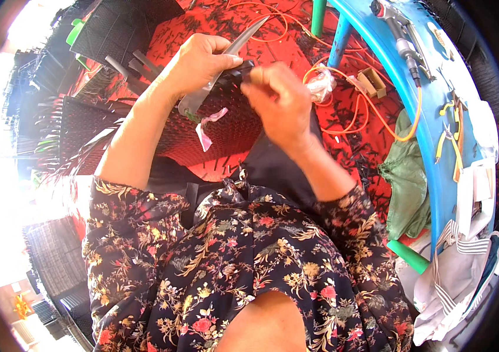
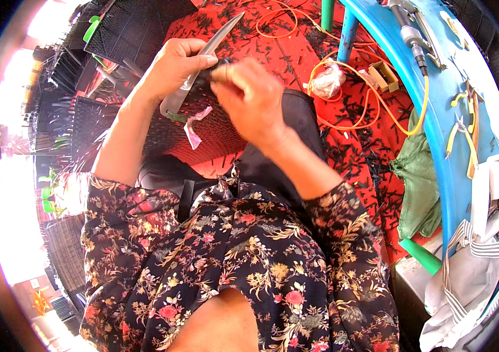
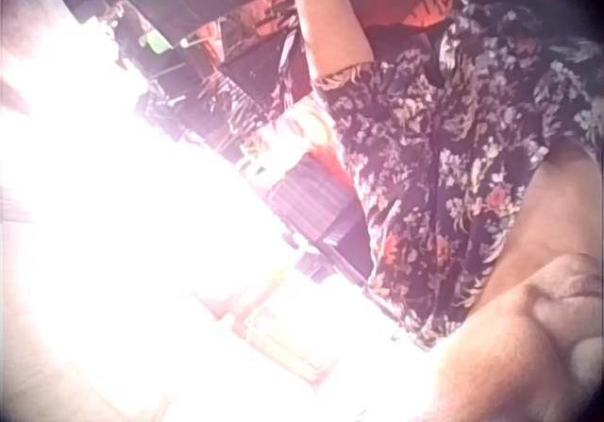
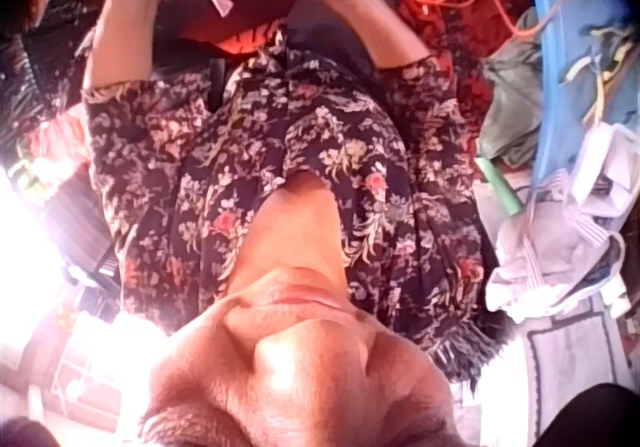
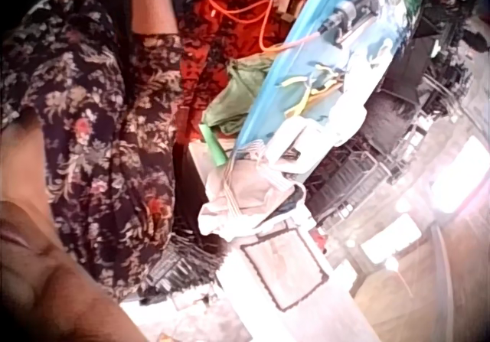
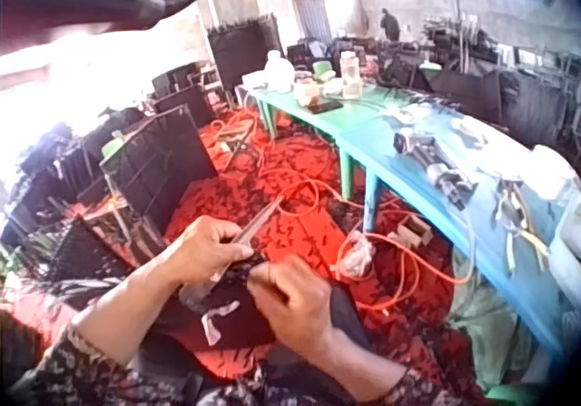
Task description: The person sits on the floor and uses a knife to trim excess black plastic strands from the edge of a wicker chair. They repeatedly cut the strands and pull them away to clean the chair's perimeter.
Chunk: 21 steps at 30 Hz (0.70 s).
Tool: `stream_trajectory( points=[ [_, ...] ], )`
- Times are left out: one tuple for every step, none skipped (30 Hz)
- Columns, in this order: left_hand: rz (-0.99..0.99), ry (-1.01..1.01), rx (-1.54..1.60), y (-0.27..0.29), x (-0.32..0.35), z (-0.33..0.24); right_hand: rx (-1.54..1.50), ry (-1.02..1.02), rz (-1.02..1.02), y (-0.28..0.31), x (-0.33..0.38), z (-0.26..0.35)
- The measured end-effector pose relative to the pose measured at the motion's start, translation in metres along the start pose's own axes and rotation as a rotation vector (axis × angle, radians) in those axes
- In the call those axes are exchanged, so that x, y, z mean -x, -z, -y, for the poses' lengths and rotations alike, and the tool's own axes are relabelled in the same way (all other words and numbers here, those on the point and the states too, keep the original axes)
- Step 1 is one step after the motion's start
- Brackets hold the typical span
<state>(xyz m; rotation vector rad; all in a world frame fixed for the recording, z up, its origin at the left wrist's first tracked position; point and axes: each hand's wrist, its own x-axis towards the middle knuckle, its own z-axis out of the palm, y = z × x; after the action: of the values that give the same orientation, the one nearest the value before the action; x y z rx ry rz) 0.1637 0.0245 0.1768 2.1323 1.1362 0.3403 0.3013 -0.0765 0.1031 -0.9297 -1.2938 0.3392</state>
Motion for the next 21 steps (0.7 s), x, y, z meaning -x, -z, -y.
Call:
stream_trajectory(
  points=[
    [0.002, 0.017, -0.004, 0.001, -0.001, -0.003, 0.026, 0.042, 0.01, 0.004, -0.014, -0.004],
    [0.001, 0.034, -0.009, 0.003, 0.0, -0.005, 0.051, 0.086, 0.02, 0.007, -0.027, -0.007],
    [-0.029, 0.033, -0.001, 0.001, -0.002, -0.001, 0.023, 0.042, 0.089, 0.008, -0.039, -0.013],
    [-0.021, 0.034, -0.008, 0.001, -0.004, -0.001, 0.003, 0.001, 0.154, 0.011, -0.051, -0.02],
    [-0.015, 0.033, -0.014, 0.001, -0.006, -0.002, 0.023, -0.017, 0.226, 0.015, -0.062, -0.026],
    [-0.009, 0.033, -0.02, 0.001, -0.007, -0.003, -0.092, -0.155, 0.35, 0.017, -0.068, -0.032],
    [-0.027, 0.013, 0.021, -0.001, -0.005, -0.006, -0.08, -0.189, 0.394, 0.018, -0.074, -0.033],
    [-0.021, 0.006, 0.007, -0.001, -0.006, -0.005, -0.068, -0.223, 0.437, 0.019, -0.078, -0.035],
    [-0.015, -0.001, -0.007, 0.0, -0.009, -0.003, -0.099, -0.263, 0.436, 0.018, -0.08, -0.036],
    [-0.007, -0.007, -0.024, 0.001, -0.011, -0.002, -0.132, -0.303, 0.432, 0.017, -0.081, -0.038],
    [-0.011, -0.011, -0.009, 0.001, -0.012, 0.0, -0.164, -0.343, 0.427, 0.017, -0.082, -0.039],
    [-0.014, -0.016, 0.005, 0.001, -0.014, 0.003, -0.198, -0.372, 0.414, 0.016, -0.082, -0.042],
    [-0.015, -0.022, 0.018, 0.0, -0.015, 0.003, -0.233, -0.402, 0.399, 0.015, -0.081, -0.047],
    [-0.029, -0.02, 0.015, 0.0, -0.016, 0.002, -0.268, -0.431, 0.383, 0.014, -0.08, -0.05],
    [-0.042, -0.02, 0.011, 0.0, -0.017, -0.002, -0.296, -0.448, 0.359, 0.014, -0.08, -0.052],
    [-0.056, -0.017, 0.007, 0.0, -0.017, -0.004, -0.325, -0.465, 0.337, 0.013, -0.08, -0.053],
    [-0.071, -0.022, 0.001, 0.0, -0.019, -0.003, -0.355, -0.481, 0.314, 0.012, -0.08, -0.054],
    [-0.085, -0.028, -0.004, -0.001, -0.022, -0.002, -0.402, -0.499, 0.285, 0.011, -0.08, -0.055],
    [-0.101, -0.033, -0.011, -0.001, -0.025, 0.0, -0.451, -0.516, 0.258, 0.01, -0.08, -0.056],
    [-0.112, -0.034, -0.009, 0.0, -0.028, 0.001, -0.499, -0.532, 0.229, 0.01, -0.08, -0.057],
    [-0.123, -0.035, -0.007, 0.001, -0.03, 0.002, -0.55, -0.556, 0.172, 0.011, -0.078, -0.057]
  ],
)
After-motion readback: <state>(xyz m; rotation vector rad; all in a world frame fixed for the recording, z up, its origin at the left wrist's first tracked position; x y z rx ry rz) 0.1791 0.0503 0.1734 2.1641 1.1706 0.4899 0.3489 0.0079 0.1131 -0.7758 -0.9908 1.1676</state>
